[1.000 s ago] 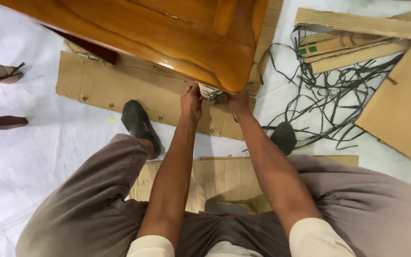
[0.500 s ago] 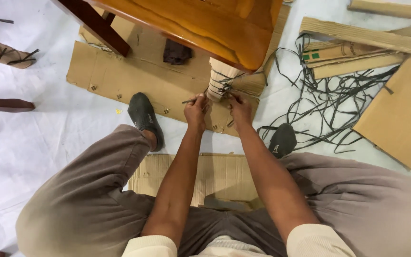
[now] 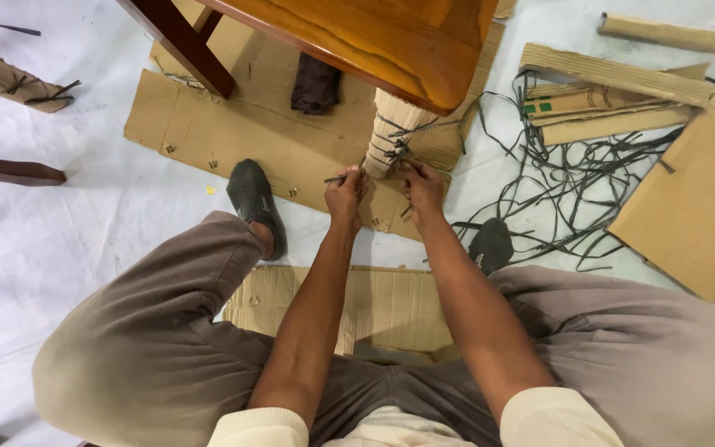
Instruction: The person is wrapping the legs of a wooden stool with protective material and tying it securely with string.
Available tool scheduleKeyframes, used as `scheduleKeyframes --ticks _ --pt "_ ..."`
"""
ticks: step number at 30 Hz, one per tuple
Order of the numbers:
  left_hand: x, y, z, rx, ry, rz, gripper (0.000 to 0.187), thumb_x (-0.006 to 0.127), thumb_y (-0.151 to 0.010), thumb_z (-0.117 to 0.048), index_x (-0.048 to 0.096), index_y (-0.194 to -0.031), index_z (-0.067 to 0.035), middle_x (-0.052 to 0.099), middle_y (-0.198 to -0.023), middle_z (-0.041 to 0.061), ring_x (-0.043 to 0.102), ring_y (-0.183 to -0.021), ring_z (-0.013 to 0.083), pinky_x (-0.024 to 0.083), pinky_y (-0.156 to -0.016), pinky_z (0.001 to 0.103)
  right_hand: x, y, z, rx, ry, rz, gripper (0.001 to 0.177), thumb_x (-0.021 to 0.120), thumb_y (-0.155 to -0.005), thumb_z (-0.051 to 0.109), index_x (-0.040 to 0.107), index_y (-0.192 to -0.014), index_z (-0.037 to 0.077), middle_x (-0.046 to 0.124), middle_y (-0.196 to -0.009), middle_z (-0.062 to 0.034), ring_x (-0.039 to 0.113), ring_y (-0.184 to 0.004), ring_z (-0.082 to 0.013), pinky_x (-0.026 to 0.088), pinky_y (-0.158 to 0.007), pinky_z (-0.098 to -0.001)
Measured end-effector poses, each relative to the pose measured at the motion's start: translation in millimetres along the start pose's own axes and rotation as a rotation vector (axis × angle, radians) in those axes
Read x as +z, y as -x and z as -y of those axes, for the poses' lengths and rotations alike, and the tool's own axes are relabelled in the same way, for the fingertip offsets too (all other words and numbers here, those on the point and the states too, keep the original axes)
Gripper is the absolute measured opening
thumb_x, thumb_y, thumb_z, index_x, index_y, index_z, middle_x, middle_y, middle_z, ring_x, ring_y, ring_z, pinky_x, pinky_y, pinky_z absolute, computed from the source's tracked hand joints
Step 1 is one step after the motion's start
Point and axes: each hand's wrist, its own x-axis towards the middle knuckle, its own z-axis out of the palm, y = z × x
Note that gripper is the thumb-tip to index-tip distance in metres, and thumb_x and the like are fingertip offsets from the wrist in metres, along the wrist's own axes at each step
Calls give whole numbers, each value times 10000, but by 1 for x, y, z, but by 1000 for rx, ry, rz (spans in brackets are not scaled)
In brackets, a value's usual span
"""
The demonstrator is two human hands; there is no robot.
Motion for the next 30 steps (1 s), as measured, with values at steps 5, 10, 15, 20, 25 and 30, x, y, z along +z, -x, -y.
scheduleKeyframes --ticks 5,10,15,20,25,30 --pt "-8 4 7 -20 -96 -46 130 745 -943 -199 649 -928 -113 663 -828 4 592 -710 93 466 -622 257 -6 5 -9 21 64 18 112 728 -950 134 724 -1034 59 722 -865 -13 575 -641 -66 386 -485 -225" --pt "0 17 -3 -35 -159 -89 122 741 -925 -212 662 -927 -119 668 -809 6 601 -712 96 475 -623 250 -1 27 10 70 53 -1 97 716 -928 167 735 -1008 116 729 -866 4 592 -637 -60 403 -478 -227" --pt "-6 6 10 14 -165 -112 139 757 -908 -185 661 -913 -84 663 -801 16 583 -681 103 448 -581 262 -2 16 6 38 65 -35 150 734 -954 156 715 -1035 31 752 -858 -9 577 -600 -76 378 -460 -246" --pt "6 9 -1 50 -90 -90 140 729 -913 -186 661 -870 -72 685 -785 25 589 -650 100 447 -561 255 11 26 39 -45 171 -88 181 698 -947 146 761 -1103 82 739 -831 -8 604 -592 -65 390 -455 -240" --pt "-3 3 8 57 -134 -136 165 716 -927 -193 652 -841 -68 651 -727 33 530 -598 109 406 -520 262 22 48 72 -40 263 -118 181 712 -910 126 769 -1073 72 752 -829 6 623 -584 -71 396 -442 -249" --pt "-23 -4 36 169 -282 -190 151 746 -890 -162 689 -849 -28 673 -755 35 594 -684 128 487 -651 273 2 25 35 74 373 -81 121 715 -907 110 726 -1007 42 740 -820 -34 623 -579 -95 385 -428 -289"
